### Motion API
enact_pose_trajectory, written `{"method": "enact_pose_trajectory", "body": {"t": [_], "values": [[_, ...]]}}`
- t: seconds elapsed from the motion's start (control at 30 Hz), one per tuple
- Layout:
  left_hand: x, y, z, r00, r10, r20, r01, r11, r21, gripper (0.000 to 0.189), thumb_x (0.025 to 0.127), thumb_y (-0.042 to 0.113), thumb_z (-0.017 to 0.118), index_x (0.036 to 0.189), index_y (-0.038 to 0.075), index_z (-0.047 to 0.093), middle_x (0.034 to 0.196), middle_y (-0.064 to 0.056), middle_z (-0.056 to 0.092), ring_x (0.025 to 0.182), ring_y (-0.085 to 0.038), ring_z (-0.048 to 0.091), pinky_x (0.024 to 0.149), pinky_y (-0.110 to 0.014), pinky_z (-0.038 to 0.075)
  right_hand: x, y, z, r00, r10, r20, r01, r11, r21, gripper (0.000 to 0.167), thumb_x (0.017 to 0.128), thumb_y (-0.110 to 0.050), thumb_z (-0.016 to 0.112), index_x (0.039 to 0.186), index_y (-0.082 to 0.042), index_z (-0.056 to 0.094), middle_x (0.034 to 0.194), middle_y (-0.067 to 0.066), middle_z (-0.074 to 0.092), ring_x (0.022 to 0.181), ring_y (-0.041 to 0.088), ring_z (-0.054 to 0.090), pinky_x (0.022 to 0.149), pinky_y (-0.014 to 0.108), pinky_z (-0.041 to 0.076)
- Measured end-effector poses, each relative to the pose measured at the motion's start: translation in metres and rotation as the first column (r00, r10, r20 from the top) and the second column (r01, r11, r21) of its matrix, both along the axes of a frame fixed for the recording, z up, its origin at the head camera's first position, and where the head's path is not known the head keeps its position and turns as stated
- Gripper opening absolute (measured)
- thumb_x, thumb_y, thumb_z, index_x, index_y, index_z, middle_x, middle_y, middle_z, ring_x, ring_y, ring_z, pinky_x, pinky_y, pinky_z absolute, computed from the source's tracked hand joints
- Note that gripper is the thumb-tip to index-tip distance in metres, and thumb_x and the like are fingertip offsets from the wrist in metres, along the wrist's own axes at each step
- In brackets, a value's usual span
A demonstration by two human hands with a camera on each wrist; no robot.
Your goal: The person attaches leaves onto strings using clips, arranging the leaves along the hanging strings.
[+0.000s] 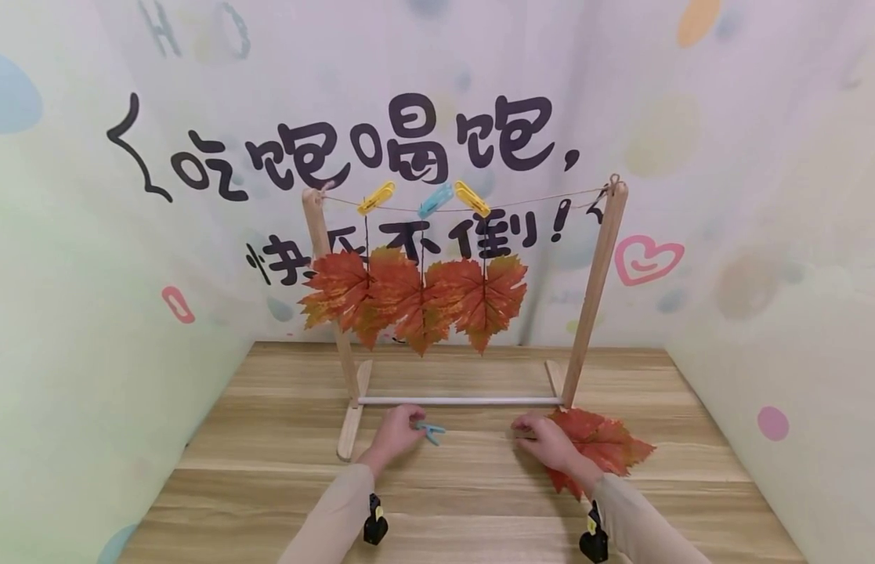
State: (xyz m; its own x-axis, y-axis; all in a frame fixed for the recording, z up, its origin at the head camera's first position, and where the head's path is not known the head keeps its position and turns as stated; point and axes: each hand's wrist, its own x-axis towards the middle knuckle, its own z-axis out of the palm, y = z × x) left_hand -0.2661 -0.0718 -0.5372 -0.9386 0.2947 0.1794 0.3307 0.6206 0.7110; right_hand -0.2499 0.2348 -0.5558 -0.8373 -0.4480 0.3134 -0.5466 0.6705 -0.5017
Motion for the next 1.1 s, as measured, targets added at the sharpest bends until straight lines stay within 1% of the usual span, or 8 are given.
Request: {"method": "enact_pose_trajectory", "body": {"t": [0.1,0.2,0.37,0.53,0.67,0.73,0.97,1.1], "values": [[0.001,-0.002,-0.002,1.000,-0.001,-0.020,0.001,1.000,0.003,0.025,0.071,-0.001,0.072,0.094,-0.007,0.064,0.091,-0.016,0.065,0.085,-0.030,0.062,0.075,-0.037,0.051,-0.001,-0.001,-0.003,1.000,0.007,0.017,-0.008,1.000,0.020,0.012,0.076,-0.002,0.068,0.088,-0.002,0.066,0.084,0.003,0.064,0.079,0.017,0.061,0.069,0.031,0.051],[0.002,-0.003,-0.004,1.000,-0.001,-0.027,0.001,1.000,0.008,0.024,0.071,-0.001,0.072,0.093,-0.007,0.064,0.091,-0.016,0.066,0.085,-0.029,0.063,0.075,-0.036,0.052,-0.002,-0.001,-0.004,1.000,0.005,0.015,-0.005,0.999,0.045,0.008,0.077,-0.001,0.067,0.084,-0.005,0.066,0.082,0.000,0.064,0.077,0.013,0.060,0.068,0.029,0.051],[0.005,-0.005,-0.004,1.000,-0.012,-0.007,0.012,1.000,0.010,0.023,0.072,-0.002,0.070,0.094,-0.007,0.064,0.092,-0.016,0.065,0.086,-0.030,0.062,0.076,-0.038,0.052,0.000,-0.002,-0.001,1.000,0.004,-0.008,-0.004,0.998,0.056,0.011,0.076,0.003,0.066,0.082,-0.007,0.067,0.080,0.001,0.064,0.074,0.010,0.058,0.065,0.028,0.049],[0.007,-0.006,-0.005,1.000,-0.015,-0.023,0.015,1.000,-0.010,0.022,0.071,-0.001,0.070,0.092,-0.006,0.065,0.090,-0.014,0.065,0.085,-0.029,0.061,0.074,-0.037,0.051,0.005,-0.004,0.015,0.999,0.021,0.039,-0.022,0.999,0.033,0.011,0.079,0.004,0.062,0.086,-0.003,0.066,0.084,0.005,0.065,0.075,0.010,0.058,0.064,0.027,0.050],[0.006,-0.005,-0.007,0.999,-0.022,-0.042,0.021,0.999,-0.039,0.022,0.070,0.000,0.071,0.091,-0.004,0.065,0.089,-0.013,0.065,0.083,-0.026,0.061,0.073,-0.035,0.051,0.010,-0.005,0.030,0.996,0.057,0.064,-0.056,0.998,-0.009,0.010,0.081,0.005,0.060,0.088,0.000,0.066,0.085,0.010,0.066,0.073,0.011,0.058,0.062,0.025,0.049],[0.006,-0.004,-0.007,0.998,-0.027,-0.050,0.025,0.998,-0.052,0.023,0.069,0.000,0.071,0.091,-0.004,0.065,0.088,-0.012,0.064,0.082,-0.025,0.061,0.072,-0.035,0.051,0.011,-0.005,0.036,0.995,0.077,0.064,-0.076,0.997,-0.030,0.011,0.082,0.005,0.060,0.089,-0.002,0.066,0.085,0.011,0.066,0.073,0.009,0.058,0.060,0.024,0.049],[0.003,0.000,-0.007,0.998,-0.031,-0.049,0.025,0.994,-0.110,0.032,0.066,-0.002,0.071,0.097,-0.004,0.065,0.094,-0.012,0.063,0.085,-0.026,0.060,0.076,-0.037,0.050,0.018,-0.006,0.055,0.992,0.106,0.071,-0.102,0.993,-0.059,0.015,0.084,0.001,0.059,0.093,-0.010,0.066,0.087,0.001,0.066,0.073,0.006,0.058,0.061,0.022,0.050],[0.001,0.004,-0.008,0.992,-0.072,-0.103,0.057,0.988,-0.145,0.037,0.061,-0.005,0.070,0.098,-0.004,0.065,0.098,-0.015,0.063,0.092,-0.030,0.058,0.083,-0.042,0.047,0.021,-0.007,0.062,0.990,0.120,0.068,-0.115,0.990,-0.076,0.016,0.084,0.001,0.059,0.093,-0.010,0.066,0.088,0.001,0.066,0.073,0.007,0.059,0.061,0.022,0.050]]}}
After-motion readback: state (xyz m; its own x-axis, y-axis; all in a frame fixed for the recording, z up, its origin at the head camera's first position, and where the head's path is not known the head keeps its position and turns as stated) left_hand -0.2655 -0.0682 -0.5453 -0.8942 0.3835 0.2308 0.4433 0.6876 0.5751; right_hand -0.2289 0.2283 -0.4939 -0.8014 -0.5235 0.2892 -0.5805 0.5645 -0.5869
